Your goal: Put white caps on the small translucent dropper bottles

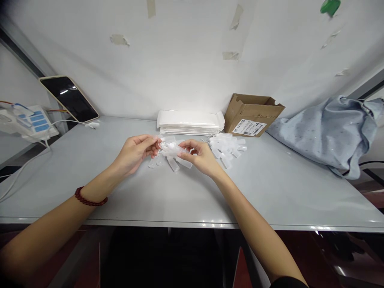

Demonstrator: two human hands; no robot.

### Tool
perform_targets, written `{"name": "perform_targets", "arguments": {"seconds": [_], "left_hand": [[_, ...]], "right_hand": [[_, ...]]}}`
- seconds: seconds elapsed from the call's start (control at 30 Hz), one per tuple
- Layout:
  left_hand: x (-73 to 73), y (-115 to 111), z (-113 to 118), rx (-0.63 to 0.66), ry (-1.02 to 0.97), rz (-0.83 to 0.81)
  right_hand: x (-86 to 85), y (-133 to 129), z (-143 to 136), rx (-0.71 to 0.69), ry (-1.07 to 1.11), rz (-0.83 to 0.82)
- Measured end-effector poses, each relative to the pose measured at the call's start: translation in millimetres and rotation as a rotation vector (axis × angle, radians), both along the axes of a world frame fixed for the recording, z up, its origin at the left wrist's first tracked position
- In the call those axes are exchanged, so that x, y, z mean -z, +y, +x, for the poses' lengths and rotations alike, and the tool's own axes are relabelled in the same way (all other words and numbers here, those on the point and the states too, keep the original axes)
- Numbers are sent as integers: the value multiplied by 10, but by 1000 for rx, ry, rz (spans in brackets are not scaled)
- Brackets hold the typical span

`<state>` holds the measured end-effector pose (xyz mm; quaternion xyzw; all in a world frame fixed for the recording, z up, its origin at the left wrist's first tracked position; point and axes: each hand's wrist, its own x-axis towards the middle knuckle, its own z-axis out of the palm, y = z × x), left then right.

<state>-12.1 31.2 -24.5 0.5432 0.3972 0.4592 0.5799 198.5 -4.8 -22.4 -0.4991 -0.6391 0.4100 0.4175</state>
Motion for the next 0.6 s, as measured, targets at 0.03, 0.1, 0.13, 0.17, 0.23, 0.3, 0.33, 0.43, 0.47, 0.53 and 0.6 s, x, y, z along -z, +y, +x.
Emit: {"name": "perform_targets", "arguments": {"seconds": [0.03, 0.1, 0.13, 0.17, 0.23, 0.3, 0.33, 0.43, 0.47, 0.53, 0.6], "left_hand": [[-1, -2, 0, 9, 6, 14], [-6, -9, -5, 33, 9, 30], [-10, -13, -9, 51, 9, 32], [-14, -16, -12, 72, 9, 30], [-19, -19, -19, 110, 5, 23], [-18, -19, -21, 129, 0, 20], [-16, -18, -21, 131, -2, 21], [-2, -15, -16, 131, -2, 22], [2, -14, -14, 130, -1, 22], [8, -12, -12, 128, 1, 26], [10, -10, -13, 127, 2, 31]], "right_hand": [[4, -1, -1, 1, -4, 0], [11, -5, -2, -3, -15, 10], [13, -8, -3, -6, -20, 17], [12, -11, -3, -8, -25, 23], [5, -18, -4, -5, -32, 23], [-8, -25, -6, 4, -31, 14], [-15, -28, -7, 7, -26, 11], [-32, -34, -11, 13, -9, 13], [-36, -36, -13, 14, -6, 14], [-41, -38, -15, 10, -6, 12], [-42, -39, -18, 7, -6, 10]]}}
